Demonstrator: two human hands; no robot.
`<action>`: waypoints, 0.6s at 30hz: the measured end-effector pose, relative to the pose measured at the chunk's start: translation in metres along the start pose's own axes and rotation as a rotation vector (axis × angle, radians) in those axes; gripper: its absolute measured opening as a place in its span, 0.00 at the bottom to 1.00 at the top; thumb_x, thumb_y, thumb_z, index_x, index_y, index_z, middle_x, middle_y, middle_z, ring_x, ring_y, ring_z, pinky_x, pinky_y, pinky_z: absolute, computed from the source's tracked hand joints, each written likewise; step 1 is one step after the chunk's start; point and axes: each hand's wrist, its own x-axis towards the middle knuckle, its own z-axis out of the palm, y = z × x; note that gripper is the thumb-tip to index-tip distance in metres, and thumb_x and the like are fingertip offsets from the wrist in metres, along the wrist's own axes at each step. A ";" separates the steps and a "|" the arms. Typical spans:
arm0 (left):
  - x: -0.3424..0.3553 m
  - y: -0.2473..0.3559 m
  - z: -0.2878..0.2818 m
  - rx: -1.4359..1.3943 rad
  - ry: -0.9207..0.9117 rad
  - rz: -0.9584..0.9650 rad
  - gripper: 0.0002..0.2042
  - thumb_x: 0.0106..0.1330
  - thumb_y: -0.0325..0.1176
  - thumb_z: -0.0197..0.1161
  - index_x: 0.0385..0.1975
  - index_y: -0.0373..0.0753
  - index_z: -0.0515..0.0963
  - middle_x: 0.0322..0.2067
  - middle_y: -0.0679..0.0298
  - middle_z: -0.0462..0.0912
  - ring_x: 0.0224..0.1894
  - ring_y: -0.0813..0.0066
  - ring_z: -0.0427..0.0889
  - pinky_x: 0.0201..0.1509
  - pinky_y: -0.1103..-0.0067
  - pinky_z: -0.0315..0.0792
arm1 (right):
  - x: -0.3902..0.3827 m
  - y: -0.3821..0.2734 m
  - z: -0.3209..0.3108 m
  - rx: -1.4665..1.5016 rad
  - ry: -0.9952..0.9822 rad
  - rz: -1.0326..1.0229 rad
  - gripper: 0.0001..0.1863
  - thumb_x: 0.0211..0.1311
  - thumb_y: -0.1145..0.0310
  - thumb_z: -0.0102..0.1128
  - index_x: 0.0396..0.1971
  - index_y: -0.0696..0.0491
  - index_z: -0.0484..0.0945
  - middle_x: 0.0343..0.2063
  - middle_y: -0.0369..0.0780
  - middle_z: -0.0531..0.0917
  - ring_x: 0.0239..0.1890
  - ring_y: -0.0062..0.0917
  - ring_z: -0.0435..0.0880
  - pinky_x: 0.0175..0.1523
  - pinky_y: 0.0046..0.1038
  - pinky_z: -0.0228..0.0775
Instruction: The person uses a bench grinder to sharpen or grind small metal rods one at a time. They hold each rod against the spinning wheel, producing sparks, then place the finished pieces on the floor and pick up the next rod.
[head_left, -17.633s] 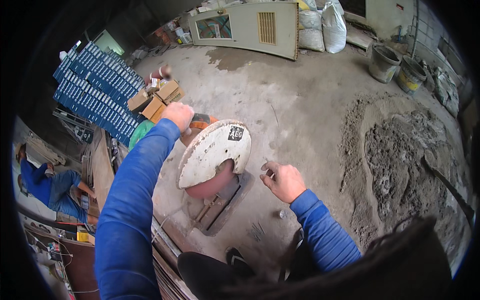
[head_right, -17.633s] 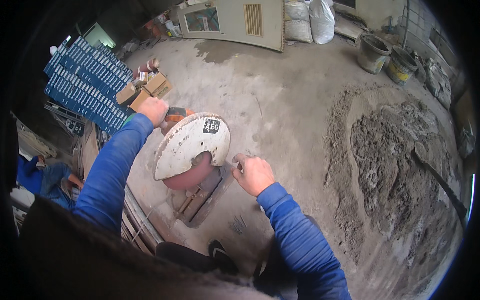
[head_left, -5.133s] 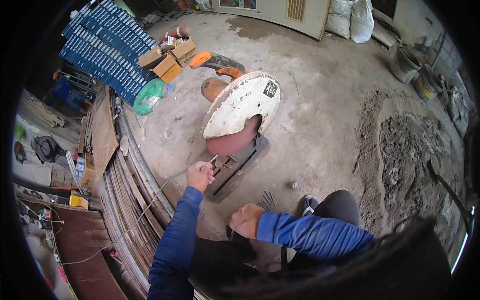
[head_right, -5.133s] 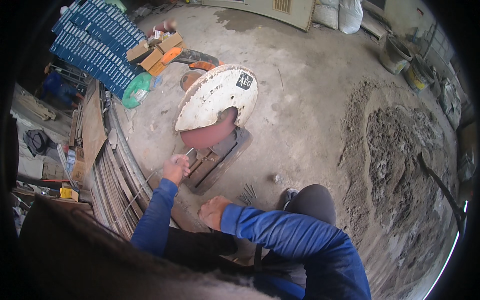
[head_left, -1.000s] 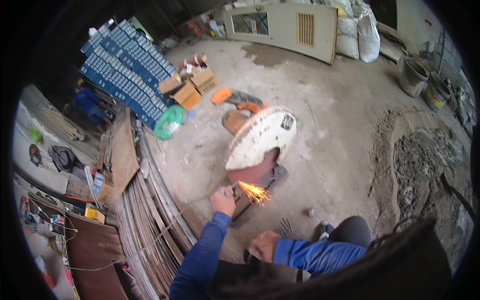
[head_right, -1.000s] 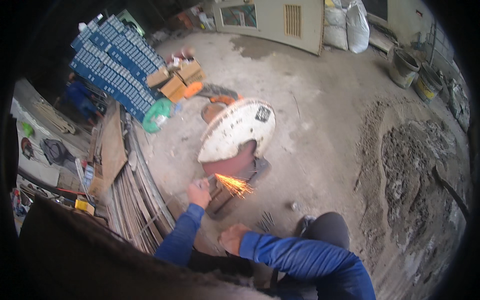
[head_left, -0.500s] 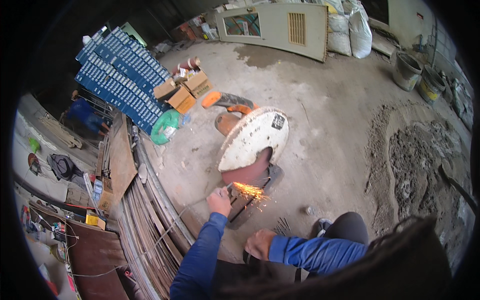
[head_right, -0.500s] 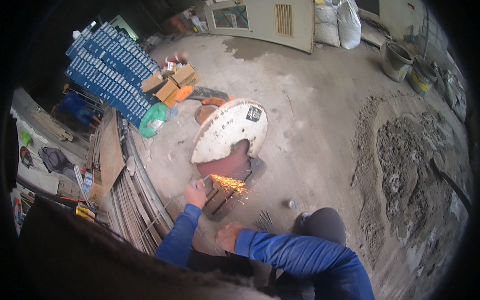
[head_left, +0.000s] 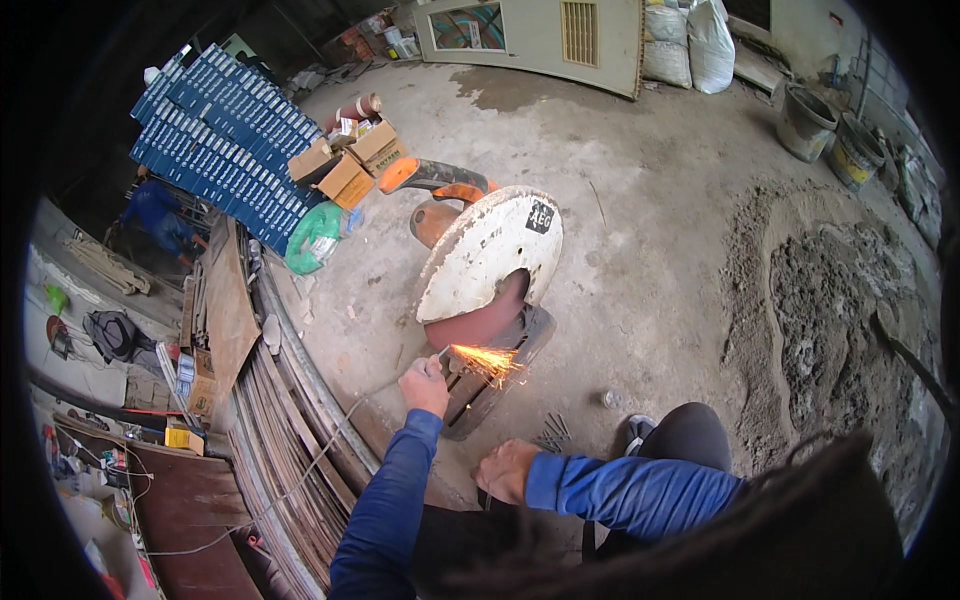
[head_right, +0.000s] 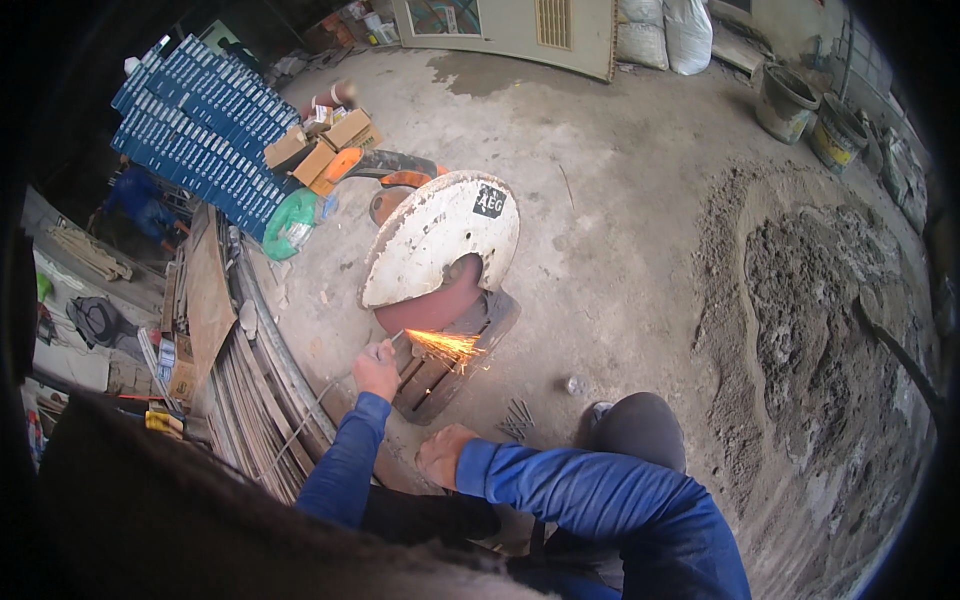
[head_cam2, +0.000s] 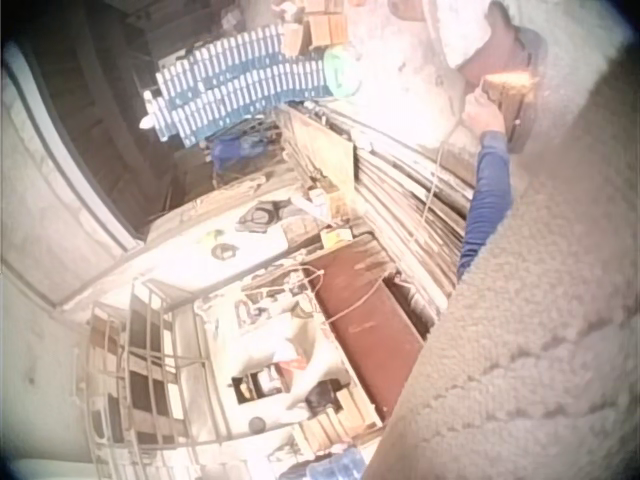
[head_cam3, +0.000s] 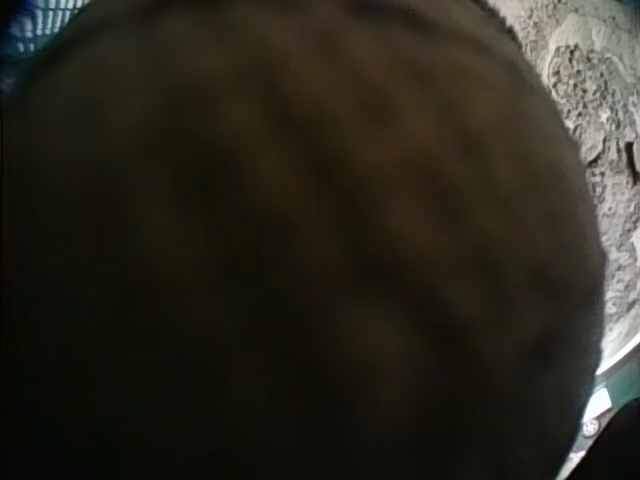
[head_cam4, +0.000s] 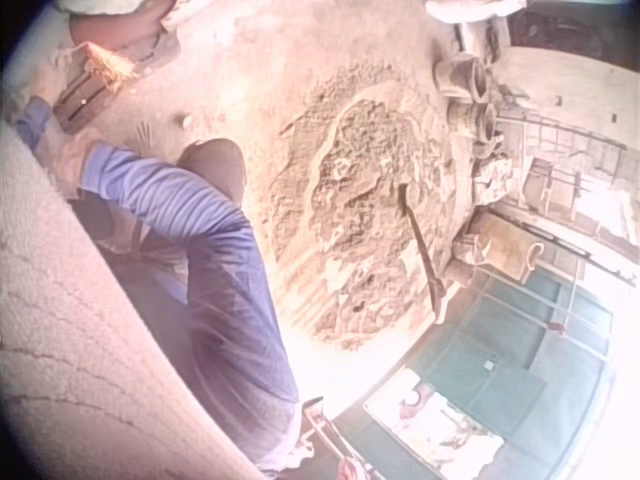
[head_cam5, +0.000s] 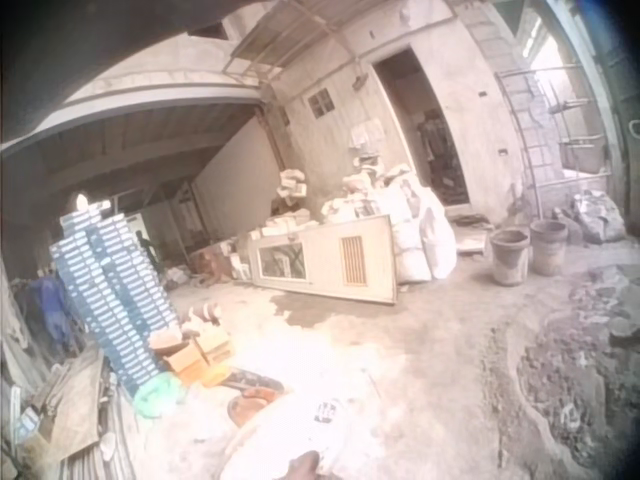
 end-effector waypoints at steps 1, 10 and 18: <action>0.000 0.002 -0.001 -0.004 0.001 0.000 0.15 0.70 0.38 0.56 0.27 0.32 0.78 0.11 0.60 0.74 0.11 0.71 0.76 0.18 0.73 0.68 | 0.000 0.001 0.000 0.000 -0.003 -0.007 0.13 0.61 0.65 0.48 0.33 0.50 0.83 0.32 0.42 0.86 0.39 0.37 0.86 0.41 0.37 0.79; -0.004 0.022 -0.010 -0.018 -0.063 -0.202 0.14 0.67 0.39 0.59 0.28 0.34 0.82 0.23 0.48 0.82 0.31 0.47 0.82 0.37 0.60 0.73 | -0.002 0.007 0.012 0.099 0.188 -0.047 0.08 0.52 0.64 0.53 0.22 0.50 0.79 0.22 0.44 0.83 0.30 0.41 0.84 0.36 0.40 0.76; -0.003 0.024 -0.012 0.000 -0.037 -0.160 0.15 0.66 0.41 0.58 0.27 0.35 0.81 0.23 0.47 0.81 0.31 0.45 0.81 0.38 0.59 0.72 | -0.002 0.010 0.013 0.193 0.255 -0.020 0.08 0.50 0.65 0.54 0.20 0.51 0.78 0.21 0.46 0.81 0.29 0.44 0.82 0.35 0.41 0.75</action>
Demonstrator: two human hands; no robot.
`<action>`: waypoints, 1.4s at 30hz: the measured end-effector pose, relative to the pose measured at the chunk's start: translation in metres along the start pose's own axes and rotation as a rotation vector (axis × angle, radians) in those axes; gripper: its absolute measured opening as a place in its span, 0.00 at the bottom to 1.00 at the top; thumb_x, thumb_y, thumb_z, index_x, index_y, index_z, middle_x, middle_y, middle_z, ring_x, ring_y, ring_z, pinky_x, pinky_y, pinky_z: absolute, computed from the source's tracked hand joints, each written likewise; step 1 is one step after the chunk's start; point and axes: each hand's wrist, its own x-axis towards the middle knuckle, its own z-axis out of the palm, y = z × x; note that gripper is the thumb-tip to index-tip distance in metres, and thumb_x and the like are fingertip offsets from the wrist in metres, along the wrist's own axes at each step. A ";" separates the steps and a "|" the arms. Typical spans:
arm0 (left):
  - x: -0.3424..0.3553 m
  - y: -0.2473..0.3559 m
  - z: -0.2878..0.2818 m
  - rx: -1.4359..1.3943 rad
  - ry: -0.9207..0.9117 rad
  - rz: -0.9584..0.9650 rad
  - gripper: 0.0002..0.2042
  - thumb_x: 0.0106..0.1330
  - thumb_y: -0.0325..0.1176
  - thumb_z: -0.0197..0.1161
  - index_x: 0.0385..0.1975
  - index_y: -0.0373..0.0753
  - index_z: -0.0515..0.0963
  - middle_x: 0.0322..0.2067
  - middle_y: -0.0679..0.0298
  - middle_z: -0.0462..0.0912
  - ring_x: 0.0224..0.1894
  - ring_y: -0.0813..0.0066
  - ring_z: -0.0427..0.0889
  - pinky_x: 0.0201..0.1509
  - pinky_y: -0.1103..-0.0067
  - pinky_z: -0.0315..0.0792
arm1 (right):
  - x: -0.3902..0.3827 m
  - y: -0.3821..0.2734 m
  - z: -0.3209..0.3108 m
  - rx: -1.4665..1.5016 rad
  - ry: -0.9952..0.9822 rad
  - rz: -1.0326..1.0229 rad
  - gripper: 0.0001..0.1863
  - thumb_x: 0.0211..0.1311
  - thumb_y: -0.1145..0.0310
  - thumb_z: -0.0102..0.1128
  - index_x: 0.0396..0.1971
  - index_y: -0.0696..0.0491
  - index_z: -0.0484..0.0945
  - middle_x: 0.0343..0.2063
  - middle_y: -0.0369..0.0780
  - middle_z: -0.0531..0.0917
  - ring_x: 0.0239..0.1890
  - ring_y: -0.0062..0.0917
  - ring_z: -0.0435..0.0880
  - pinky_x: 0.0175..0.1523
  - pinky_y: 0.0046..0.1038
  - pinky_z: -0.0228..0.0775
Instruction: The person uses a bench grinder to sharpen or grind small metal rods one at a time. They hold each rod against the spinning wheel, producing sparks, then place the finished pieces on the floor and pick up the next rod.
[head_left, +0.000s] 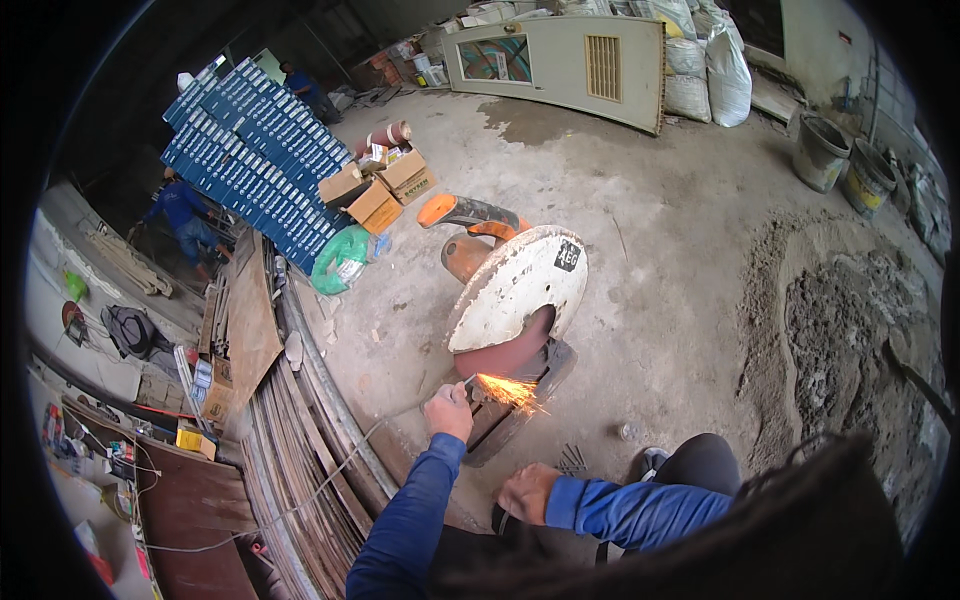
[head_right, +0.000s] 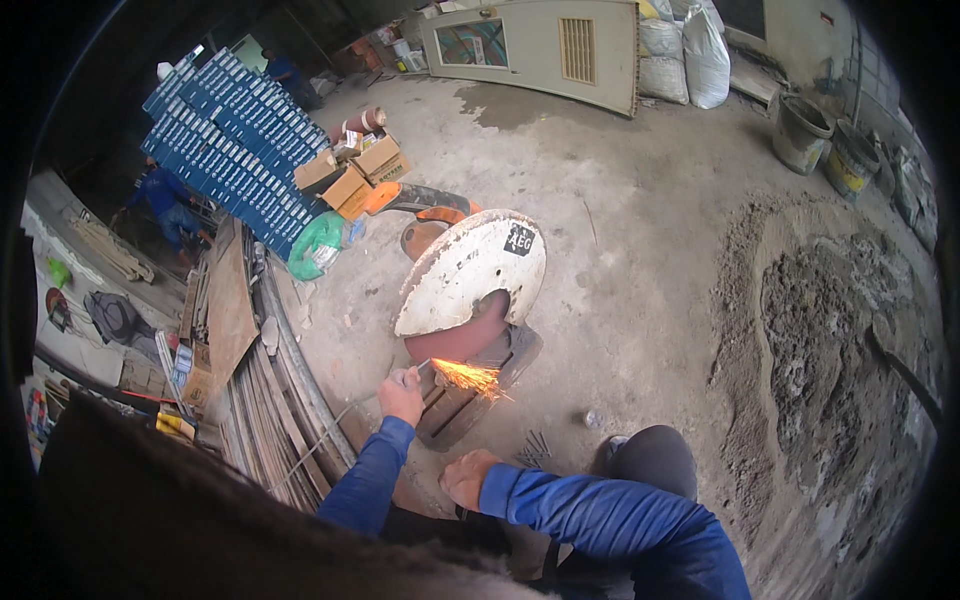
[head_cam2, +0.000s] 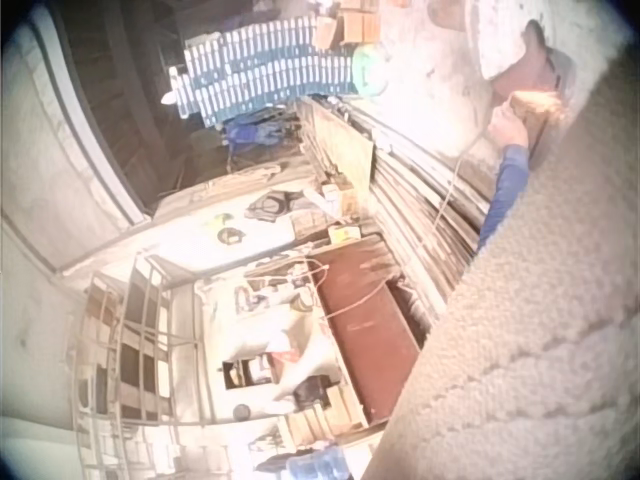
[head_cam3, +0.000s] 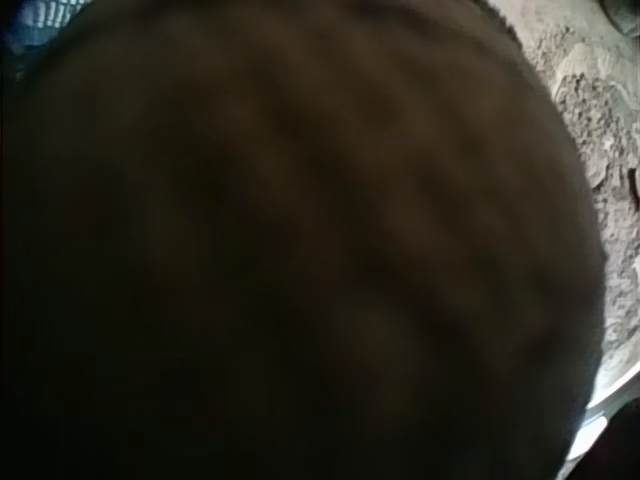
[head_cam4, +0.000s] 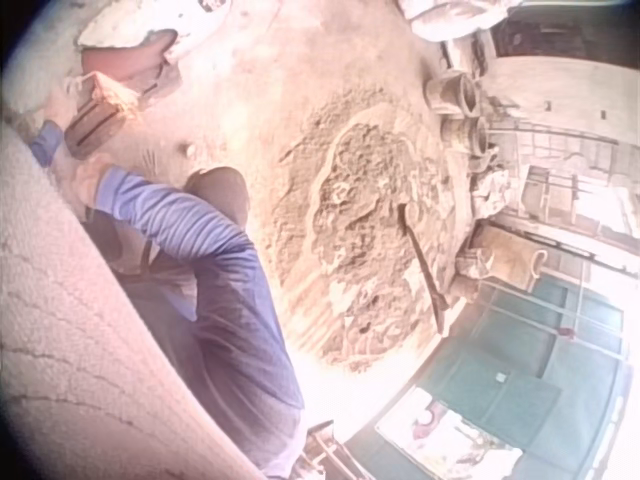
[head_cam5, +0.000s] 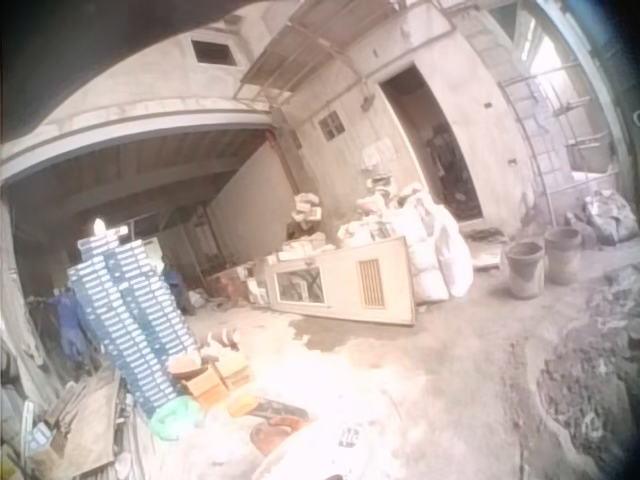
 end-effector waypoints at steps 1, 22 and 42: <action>0.000 0.000 0.000 -0.002 0.005 0.020 0.15 0.67 0.41 0.58 0.27 0.35 0.81 0.24 0.48 0.81 0.31 0.45 0.81 0.38 0.59 0.72 | 0.000 0.001 0.000 0.007 0.009 -0.007 0.08 0.50 0.65 0.54 0.20 0.51 0.78 0.21 0.46 0.81 0.29 0.44 0.82 0.36 0.41 0.74; -0.015 0.020 -0.027 -0.487 -0.342 -0.113 0.08 0.70 0.31 0.57 0.35 0.32 0.77 0.21 0.65 0.77 0.18 0.80 0.77 0.19 0.83 0.70 | 0.003 -0.016 -0.015 -0.157 -0.222 0.007 0.10 0.49 0.70 0.59 0.31 0.52 0.85 0.34 0.43 0.87 0.40 0.38 0.87 0.43 0.36 0.79; -0.007 0.005 -0.016 -0.241 -0.304 -0.140 0.09 0.71 0.29 0.52 0.38 0.33 0.79 0.21 0.61 0.80 0.17 0.75 0.80 0.21 0.78 0.74 | 0.007 -0.021 -0.016 -0.169 -0.296 0.081 0.10 0.54 0.70 0.58 0.35 0.51 0.86 0.38 0.41 0.87 0.43 0.36 0.86 0.45 0.34 0.78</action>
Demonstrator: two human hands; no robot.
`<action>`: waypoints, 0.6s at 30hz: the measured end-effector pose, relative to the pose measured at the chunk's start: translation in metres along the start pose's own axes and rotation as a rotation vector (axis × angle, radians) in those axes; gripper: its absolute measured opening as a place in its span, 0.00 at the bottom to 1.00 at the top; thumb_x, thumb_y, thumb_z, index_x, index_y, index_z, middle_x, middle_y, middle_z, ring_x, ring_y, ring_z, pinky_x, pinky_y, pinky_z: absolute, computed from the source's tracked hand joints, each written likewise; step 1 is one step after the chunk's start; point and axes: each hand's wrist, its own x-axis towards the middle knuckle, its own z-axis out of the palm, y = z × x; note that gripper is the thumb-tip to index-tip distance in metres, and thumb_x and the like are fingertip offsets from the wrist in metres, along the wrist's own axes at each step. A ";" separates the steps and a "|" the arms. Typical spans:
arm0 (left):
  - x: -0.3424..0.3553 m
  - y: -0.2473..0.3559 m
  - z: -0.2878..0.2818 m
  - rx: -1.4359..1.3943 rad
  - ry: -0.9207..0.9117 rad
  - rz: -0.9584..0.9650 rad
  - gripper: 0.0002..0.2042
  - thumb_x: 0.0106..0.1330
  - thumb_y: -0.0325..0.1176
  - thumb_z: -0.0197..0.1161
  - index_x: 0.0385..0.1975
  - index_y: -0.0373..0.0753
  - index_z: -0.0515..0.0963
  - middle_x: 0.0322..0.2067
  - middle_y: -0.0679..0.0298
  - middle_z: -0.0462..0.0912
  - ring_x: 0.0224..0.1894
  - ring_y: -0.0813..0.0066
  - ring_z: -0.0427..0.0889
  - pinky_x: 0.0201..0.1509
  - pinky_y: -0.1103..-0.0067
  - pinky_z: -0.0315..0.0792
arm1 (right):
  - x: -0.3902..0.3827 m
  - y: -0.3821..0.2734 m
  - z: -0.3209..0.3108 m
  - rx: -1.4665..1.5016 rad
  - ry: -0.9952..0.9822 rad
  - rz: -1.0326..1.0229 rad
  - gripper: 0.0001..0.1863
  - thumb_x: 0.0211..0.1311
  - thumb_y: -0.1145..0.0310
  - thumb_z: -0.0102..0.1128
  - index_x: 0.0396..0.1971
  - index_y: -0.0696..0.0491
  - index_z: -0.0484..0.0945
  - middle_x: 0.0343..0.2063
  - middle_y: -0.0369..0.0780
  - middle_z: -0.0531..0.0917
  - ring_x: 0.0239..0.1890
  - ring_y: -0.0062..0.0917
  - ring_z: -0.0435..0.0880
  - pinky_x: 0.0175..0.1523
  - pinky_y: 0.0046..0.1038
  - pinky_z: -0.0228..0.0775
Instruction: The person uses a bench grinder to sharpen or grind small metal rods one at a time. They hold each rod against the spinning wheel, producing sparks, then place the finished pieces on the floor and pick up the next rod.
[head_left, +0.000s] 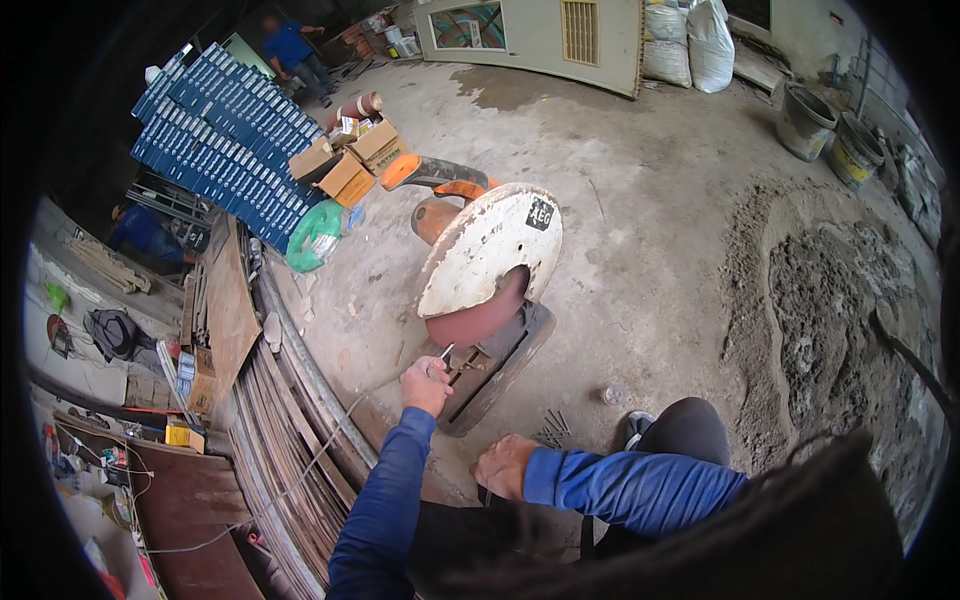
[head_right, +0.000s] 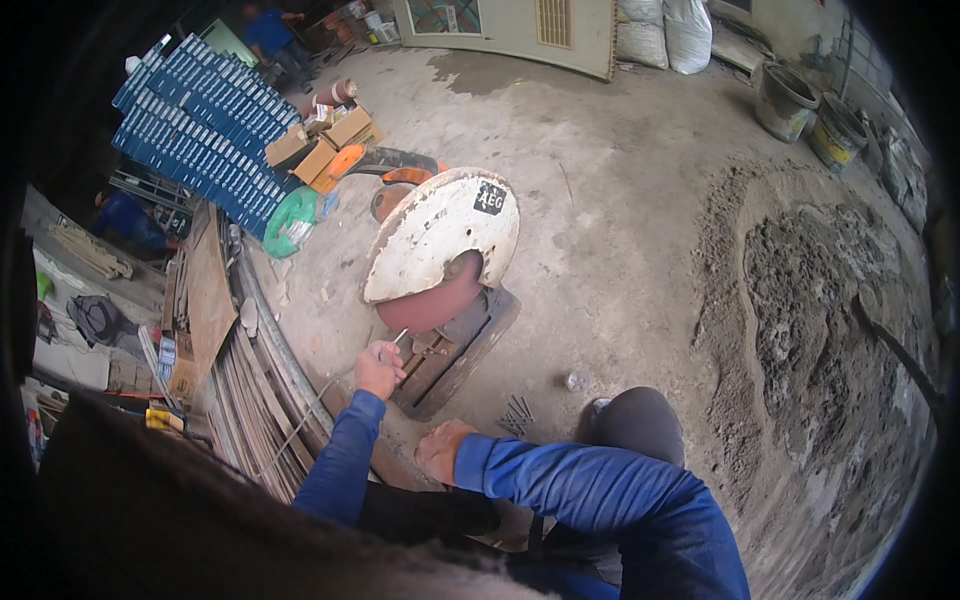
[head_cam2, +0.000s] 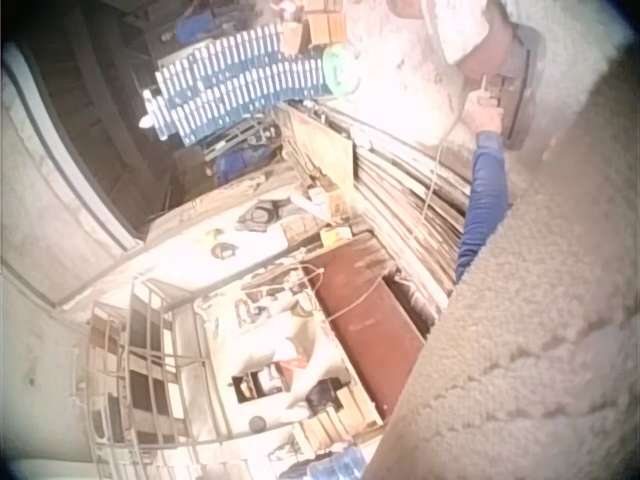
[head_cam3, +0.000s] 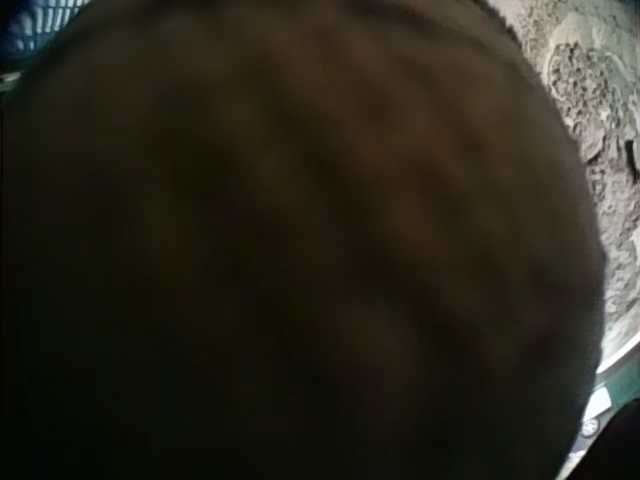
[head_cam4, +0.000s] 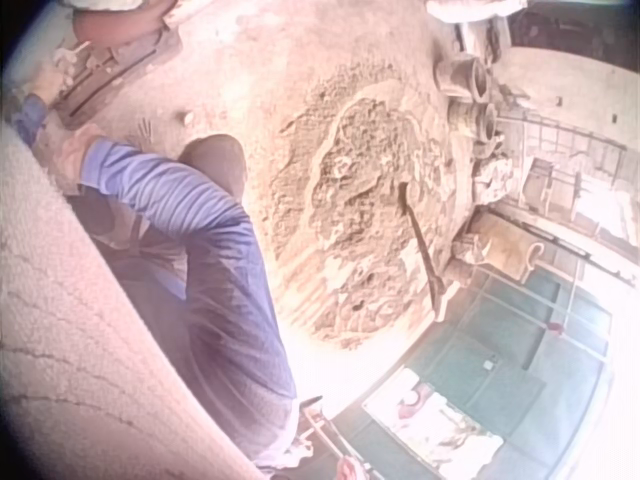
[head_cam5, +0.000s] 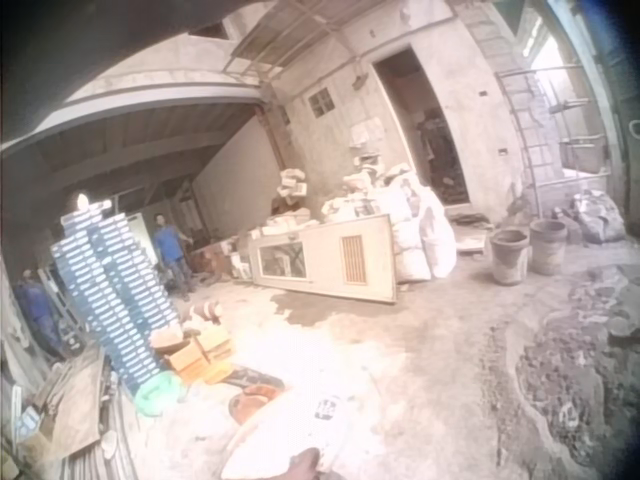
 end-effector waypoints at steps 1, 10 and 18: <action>0.001 0.000 0.000 0.027 0.026 0.045 0.09 0.71 0.30 0.52 0.38 0.33 0.79 0.21 0.60 0.80 0.17 0.75 0.80 0.22 0.77 0.74 | 0.000 0.000 0.000 -0.006 0.007 -0.005 0.10 0.54 0.70 0.58 0.35 0.51 0.86 0.38 0.41 0.87 0.43 0.36 0.86 0.44 0.34 0.78; -0.002 0.005 0.005 0.049 0.166 0.142 0.10 0.70 0.32 0.57 0.36 0.31 0.80 0.20 0.62 0.80 0.18 0.76 0.80 0.23 0.79 0.73 | -0.002 0.000 0.000 -0.041 0.032 -0.021 0.11 0.54 0.70 0.57 0.35 0.51 0.86 0.38 0.41 0.87 0.42 0.36 0.87 0.44 0.34 0.79; 0.000 -0.002 0.006 0.154 0.240 0.231 0.09 0.67 0.32 0.58 0.33 0.35 0.82 0.18 0.56 0.81 0.20 0.62 0.83 0.29 0.67 0.74 | 0.001 0.000 0.001 -0.038 0.010 -0.006 0.12 0.54 0.70 0.57 0.37 0.50 0.86 0.38 0.39 0.87 0.44 0.36 0.86 0.46 0.34 0.78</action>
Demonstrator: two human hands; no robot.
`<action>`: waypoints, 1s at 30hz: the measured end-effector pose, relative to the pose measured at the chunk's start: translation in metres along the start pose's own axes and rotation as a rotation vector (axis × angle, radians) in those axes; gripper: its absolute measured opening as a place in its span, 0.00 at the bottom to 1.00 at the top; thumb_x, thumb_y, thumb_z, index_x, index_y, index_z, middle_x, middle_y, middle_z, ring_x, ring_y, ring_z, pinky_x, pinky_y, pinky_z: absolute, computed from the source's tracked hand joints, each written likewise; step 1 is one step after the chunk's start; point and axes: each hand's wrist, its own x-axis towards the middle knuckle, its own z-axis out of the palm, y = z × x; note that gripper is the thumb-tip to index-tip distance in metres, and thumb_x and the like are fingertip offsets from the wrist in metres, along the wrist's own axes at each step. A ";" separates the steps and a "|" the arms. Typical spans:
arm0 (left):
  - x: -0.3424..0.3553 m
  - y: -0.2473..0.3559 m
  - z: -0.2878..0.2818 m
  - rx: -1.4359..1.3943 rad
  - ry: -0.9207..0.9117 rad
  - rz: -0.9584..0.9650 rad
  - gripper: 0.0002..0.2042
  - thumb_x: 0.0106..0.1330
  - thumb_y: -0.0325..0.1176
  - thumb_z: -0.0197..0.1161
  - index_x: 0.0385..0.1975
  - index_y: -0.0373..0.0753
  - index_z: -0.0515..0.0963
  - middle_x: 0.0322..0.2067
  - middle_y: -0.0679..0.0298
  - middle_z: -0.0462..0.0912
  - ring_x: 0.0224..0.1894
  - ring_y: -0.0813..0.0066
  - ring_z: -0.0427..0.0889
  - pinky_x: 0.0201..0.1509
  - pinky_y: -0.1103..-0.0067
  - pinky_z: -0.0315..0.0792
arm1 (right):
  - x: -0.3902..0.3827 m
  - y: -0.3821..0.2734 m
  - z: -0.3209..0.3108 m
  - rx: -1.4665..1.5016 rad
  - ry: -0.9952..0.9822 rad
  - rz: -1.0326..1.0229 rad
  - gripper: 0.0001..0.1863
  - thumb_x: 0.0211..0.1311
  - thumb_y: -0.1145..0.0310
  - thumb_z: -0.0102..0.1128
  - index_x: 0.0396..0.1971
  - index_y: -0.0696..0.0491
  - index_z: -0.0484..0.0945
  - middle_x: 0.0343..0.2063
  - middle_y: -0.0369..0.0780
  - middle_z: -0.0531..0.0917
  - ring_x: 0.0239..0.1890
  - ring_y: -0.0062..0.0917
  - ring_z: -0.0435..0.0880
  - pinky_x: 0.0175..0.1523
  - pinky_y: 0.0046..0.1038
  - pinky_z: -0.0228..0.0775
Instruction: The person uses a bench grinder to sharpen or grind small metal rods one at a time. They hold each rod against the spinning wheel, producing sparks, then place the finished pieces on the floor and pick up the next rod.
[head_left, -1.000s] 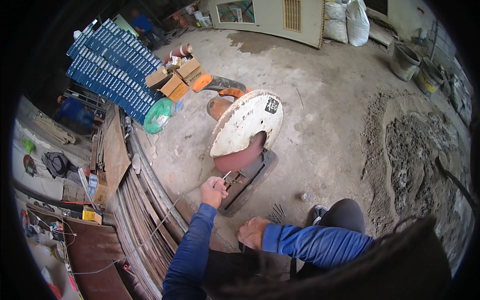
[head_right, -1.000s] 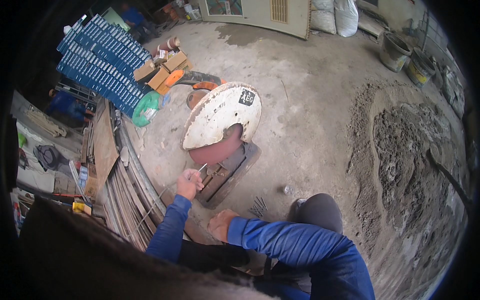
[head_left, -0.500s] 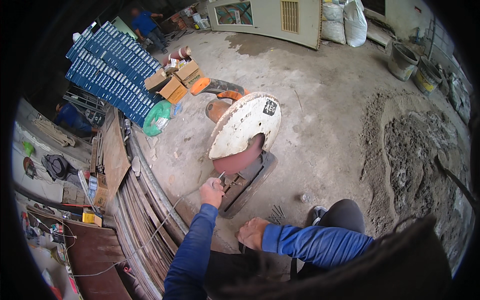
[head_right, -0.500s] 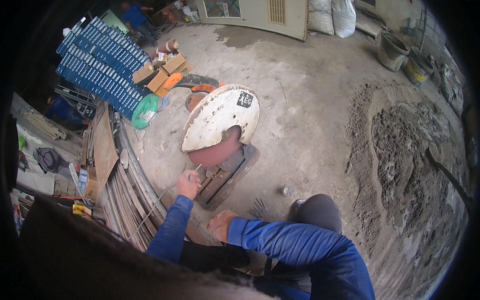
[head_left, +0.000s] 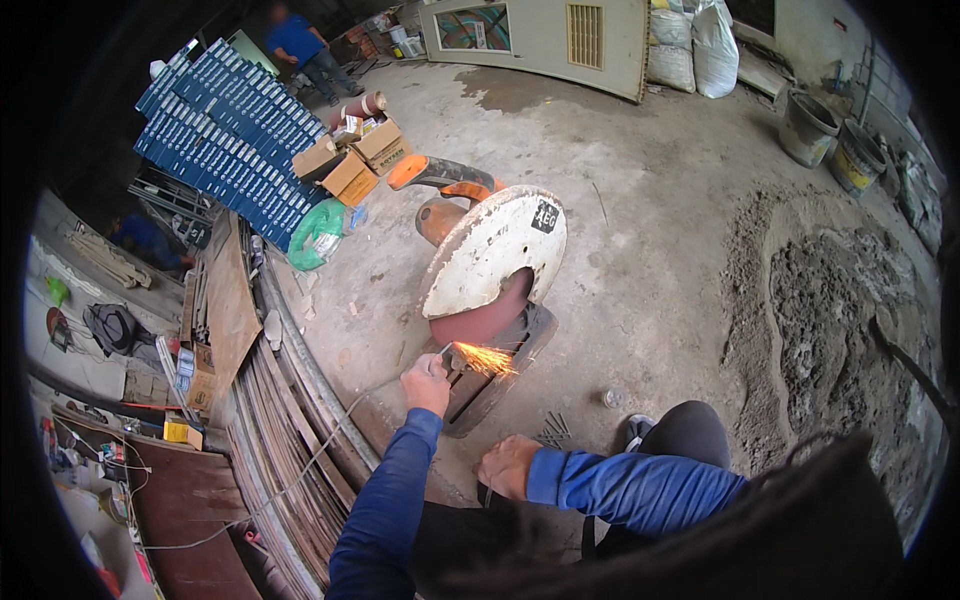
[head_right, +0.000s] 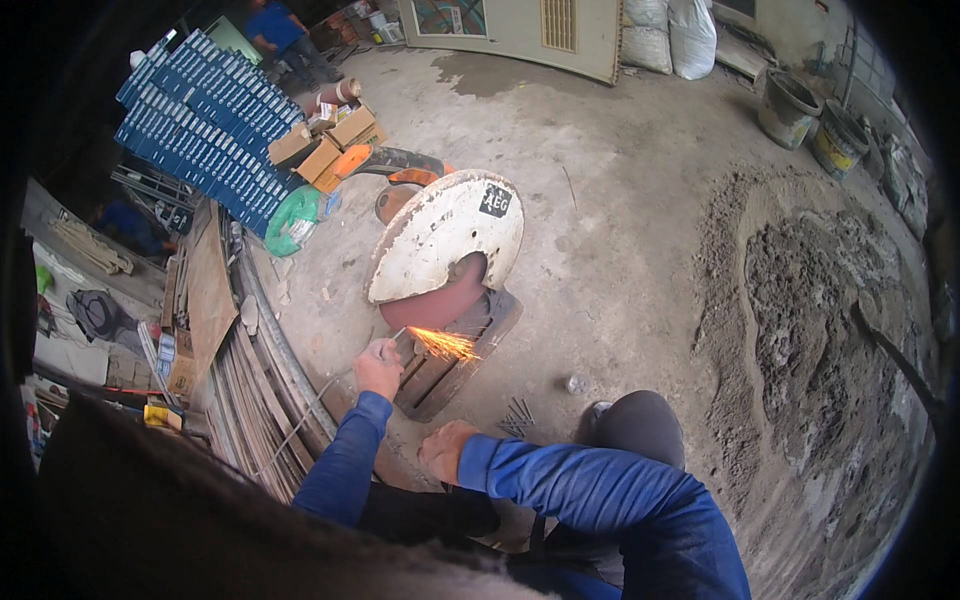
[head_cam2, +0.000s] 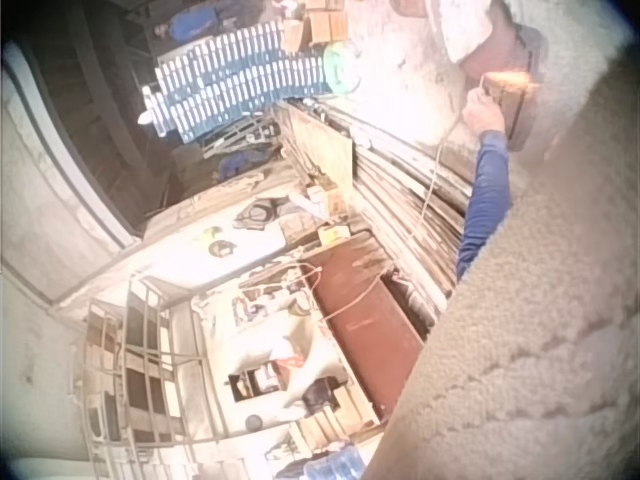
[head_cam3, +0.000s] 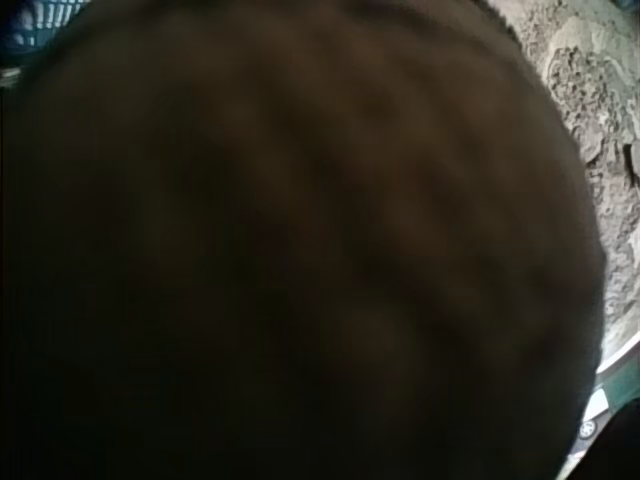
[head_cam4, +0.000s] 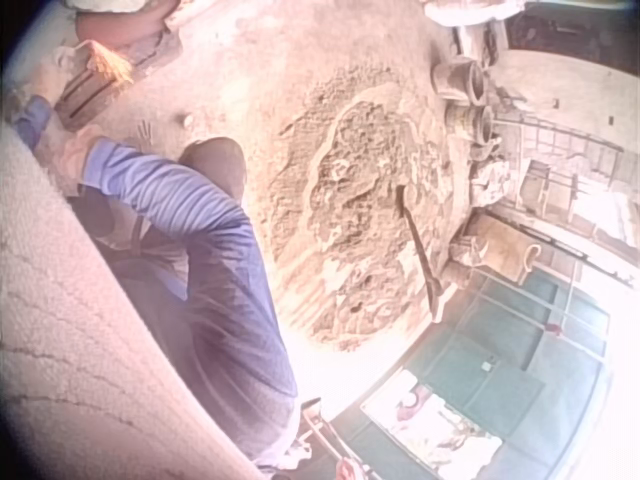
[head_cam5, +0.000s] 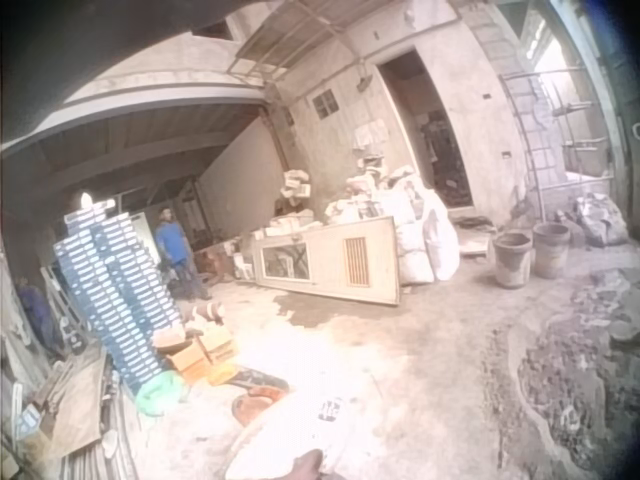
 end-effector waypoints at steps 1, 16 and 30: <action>0.001 -0.003 0.001 0.026 0.012 0.043 0.09 0.67 0.33 0.58 0.33 0.34 0.82 0.18 0.58 0.81 0.19 0.66 0.82 0.27 0.70 0.74 | 0.000 0.000 0.000 0.007 0.008 -0.001 0.11 0.54 0.70 0.57 0.37 0.50 0.85 0.38 0.40 0.87 0.43 0.36 0.86 0.45 0.35 0.78; 0.003 -0.012 0.000 0.185 0.068 0.202 0.11 0.69 0.36 0.57 0.32 0.35 0.81 0.17 0.58 0.80 0.18 0.67 0.81 0.27 0.71 0.73 | 0.003 0.004 0.009 -0.007 0.030 -0.012 0.11 0.58 0.67 0.51 0.34 0.51 0.83 0.34 0.42 0.86 0.40 0.37 0.86 0.43 0.36 0.79; -0.010 0.001 -0.007 0.162 0.055 0.158 0.10 0.68 0.36 0.56 0.30 0.38 0.80 0.22 0.54 0.82 0.27 0.49 0.81 0.34 0.61 0.73 | -0.004 -0.002 0.012 0.016 0.078 -0.042 0.11 0.59 0.65 0.49 0.31 0.52 0.82 0.30 0.43 0.85 0.37 0.38 0.86 0.42 0.37 0.79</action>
